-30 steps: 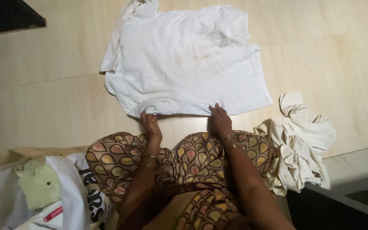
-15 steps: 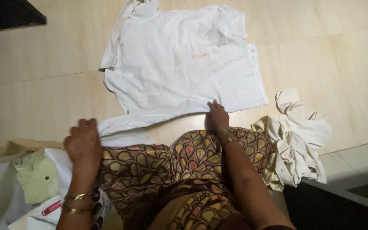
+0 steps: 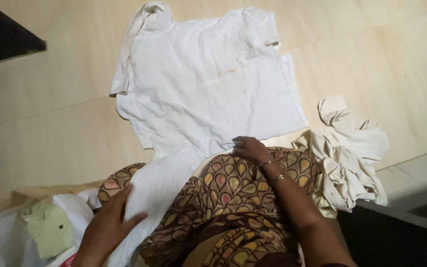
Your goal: The person sits on the floor and folds a white shirt by hand, smoothing the fabric and aligning the sleeves before placing it in a bag. They then unfold a second white shirt, button it up, and begin folding it.
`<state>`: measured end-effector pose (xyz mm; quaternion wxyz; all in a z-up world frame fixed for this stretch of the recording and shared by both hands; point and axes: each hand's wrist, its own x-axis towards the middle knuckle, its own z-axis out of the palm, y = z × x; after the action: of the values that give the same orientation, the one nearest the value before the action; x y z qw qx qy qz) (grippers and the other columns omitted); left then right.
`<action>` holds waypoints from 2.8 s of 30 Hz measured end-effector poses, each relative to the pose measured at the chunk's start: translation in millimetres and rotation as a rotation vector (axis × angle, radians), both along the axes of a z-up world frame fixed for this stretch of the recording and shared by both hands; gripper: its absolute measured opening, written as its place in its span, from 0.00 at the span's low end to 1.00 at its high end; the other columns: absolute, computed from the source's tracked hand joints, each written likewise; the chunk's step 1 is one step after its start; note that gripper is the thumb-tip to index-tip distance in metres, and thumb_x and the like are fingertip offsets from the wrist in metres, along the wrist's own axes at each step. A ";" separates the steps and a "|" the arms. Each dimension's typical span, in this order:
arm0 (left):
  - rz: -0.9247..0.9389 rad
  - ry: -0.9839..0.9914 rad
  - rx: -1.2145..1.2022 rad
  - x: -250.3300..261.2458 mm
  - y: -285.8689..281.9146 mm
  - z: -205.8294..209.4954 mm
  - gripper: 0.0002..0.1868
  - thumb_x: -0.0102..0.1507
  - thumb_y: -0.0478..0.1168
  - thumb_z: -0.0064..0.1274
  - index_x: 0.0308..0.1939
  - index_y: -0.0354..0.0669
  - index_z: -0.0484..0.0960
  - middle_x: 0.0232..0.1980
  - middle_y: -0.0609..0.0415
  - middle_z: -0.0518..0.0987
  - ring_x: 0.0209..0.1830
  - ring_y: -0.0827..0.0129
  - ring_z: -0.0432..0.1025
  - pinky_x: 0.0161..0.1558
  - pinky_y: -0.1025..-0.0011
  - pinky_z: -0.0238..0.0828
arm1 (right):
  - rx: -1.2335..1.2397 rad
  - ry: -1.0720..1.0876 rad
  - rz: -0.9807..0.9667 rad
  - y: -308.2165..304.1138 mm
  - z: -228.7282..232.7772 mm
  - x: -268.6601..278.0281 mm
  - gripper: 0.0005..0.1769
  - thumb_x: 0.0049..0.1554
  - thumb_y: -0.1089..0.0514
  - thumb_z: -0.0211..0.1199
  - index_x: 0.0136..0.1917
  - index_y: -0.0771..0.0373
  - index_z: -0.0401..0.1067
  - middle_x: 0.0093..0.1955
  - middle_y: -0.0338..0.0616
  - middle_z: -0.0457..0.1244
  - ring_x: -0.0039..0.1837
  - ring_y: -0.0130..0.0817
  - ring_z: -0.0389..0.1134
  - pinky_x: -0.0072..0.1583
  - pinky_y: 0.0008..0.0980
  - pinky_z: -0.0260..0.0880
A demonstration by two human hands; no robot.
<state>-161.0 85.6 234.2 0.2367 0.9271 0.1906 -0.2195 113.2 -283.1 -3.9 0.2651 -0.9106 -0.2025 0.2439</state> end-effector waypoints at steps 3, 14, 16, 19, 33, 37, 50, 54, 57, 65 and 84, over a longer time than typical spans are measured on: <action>-0.184 -0.012 0.120 80.7 5.5 -53.7 0.44 0.58 0.63 0.59 0.72 0.48 0.65 0.68 0.45 0.73 0.69 0.52 0.68 0.67 0.59 0.65 | 0.098 -0.138 -0.210 -14.8 -0.2 9.9 0.22 0.58 0.43 0.64 0.61 0.56 0.74 0.59 0.51 0.69 0.57 0.50 0.72 0.57 0.46 0.74; 0.209 0.047 0.149 270.4 33.5 -300.5 0.51 0.62 0.68 0.49 0.82 0.61 0.41 0.86 0.56 0.34 0.83 0.41 0.30 0.68 0.24 0.42 | -0.044 -0.359 -0.356 -30.2 -43.5 43.4 0.27 0.54 0.50 0.69 0.65 0.57 0.71 0.72 0.54 0.60 0.69 0.53 0.64 0.65 0.48 0.69; 0.238 -0.015 0.184 263.8 67.6 -306.3 0.48 0.63 0.67 0.47 0.82 0.62 0.44 0.87 0.59 0.37 0.85 0.43 0.32 0.69 0.21 0.43 | -0.002 -0.379 -0.353 -28.3 -49.0 50.4 0.25 0.55 0.51 0.69 0.65 0.57 0.71 0.73 0.54 0.60 0.69 0.52 0.64 0.65 0.48 0.69; 0.292 0.024 0.283 252.4 114.2 -307.6 0.47 0.63 0.62 0.50 0.81 0.59 0.46 0.86 0.54 0.38 0.83 0.42 0.36 0.69 0.24 0.42 | 0.063 -0.526 -0.305 -25.3 -52.9 58.8 0.27 0.53 0.55 0.69 0.66 0.55 0.71 0.74 0.53 0.60 0.71 0.52 0.63 0.67 0.48 0.69; -0.986 -0.588 -0.151 224.9 -139.8 -284.2 0.33 0.68 0.58 0.45 0.75 0.51 0.63 0.80 0.47 0.57 0.79 0.54 0.51 0.74 0.47 0.41 | -0.380 -0.010 -0.292 -49.6 -44.7 52.6 0.31 0.55 0.39 0.63 0.65 0.57 0.66 0.71 0.56 0.56 0.63 0.57 0.66 0.60 0.49 0.71; -1.009 -0.609 -0.075 208.5 -130.7 -288.0 0.34 0.68 0.59 0.45 0.76 0.55 0.63 0.79 0.50 0.60 0.78 0.56 0.55 0.74 0.49 0.45 | -0.420 0.257 -0.170 -73.4 -49.0 107.6 0.29 0.64 0.34 0.57 0.64 0.58 0.71 0.63 0.53 0.68 0.63 0.45 0.71 0.66 0.41 0.70; -0.984 -0.608 -0.090 215.5 -129.0 -293.6 0.29 0.71 0.55 0.44 0.74 0.53 0.67 0.80 0.51 0.61 0.78 0.59 0.55 0.75 0.52 0.46 | -0.172 0.178 -0.603 -10.5 -28.5 308.3 0.29 0.54 0.32 0.70 0.49 0.62 0.79 0.48 0.50 0.72 0.51 0.40 0.73 0.55 0.38 0.72; -0.980 -0.547 -0.120 216.1 -130.7 -292.4 0.28 0.70 0.54 0.46 0.73 0.53 0.68 0.79 0.52 0.61 0.78 0.58 0.55 0.75 0.52 0.45 | -0.251 -0.297 -0.355 23.0 -22.2 272.5 0.16 0.49 0.47 0.73 0.48 0.55 0.78 0.51 0.45 0.70 0.54 0.42 0.71 0.54 0.44 0.70; -0.971 -0.533 -0.143 215.7 -129.4 -289.5 0.29 0.69 0.54 0.47 0.73 0.53 0.67 0.79 0.52 0.61 0.79 0.59 0.55 0.75 0.52 0.44 | -0.060 -0.662 -0.128 50.0 -20.6 221.8 0.21 0.44 0.50 0.72 0.48 0.61 0.76 0.53 0.52 0.69 0.53 0.49 0.69 0.50 0.51 0.69; -0.962 -0.515 -0.157 216.9 -128.4 -286.3 0.31 0.69 0.54 0.46 0.74 0.53 0.65 0.80 0.52 0.59 0.79 0.59 0.53 0.76 0.53 0.42 | 0.412 -0.332 -0.574 39.1 -60.6 230.7 0.15 0.61 0.50 0.57 0.54 0.60 0.76 0.56 0.47 0.71 0.57 0.42 0.74 0.57 0.39 0.75; -0.932 -0.579 -0.140 214.6 -126.9 -282.9 0.29 0.70 0.55 0.45 0.74 0.54 0.67 0.80 0.53 0.62 0.79 0.60 0.56 0.76 0.53 0.46 | 0.139 -0.152 -0.777 -15.1 -75.2 334.1 0.12 0.48 0.50 0.74 0.41 0.56 0.78 0.41 0.42 0.72 0.46 0.38 0.74 0.49 0.35 0.74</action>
<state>53.6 -41.2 -48.7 0.2181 0.9178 -0.3281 -0.0493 447.3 -298.3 -79.1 0.3828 -0.9147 0.1218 0.0435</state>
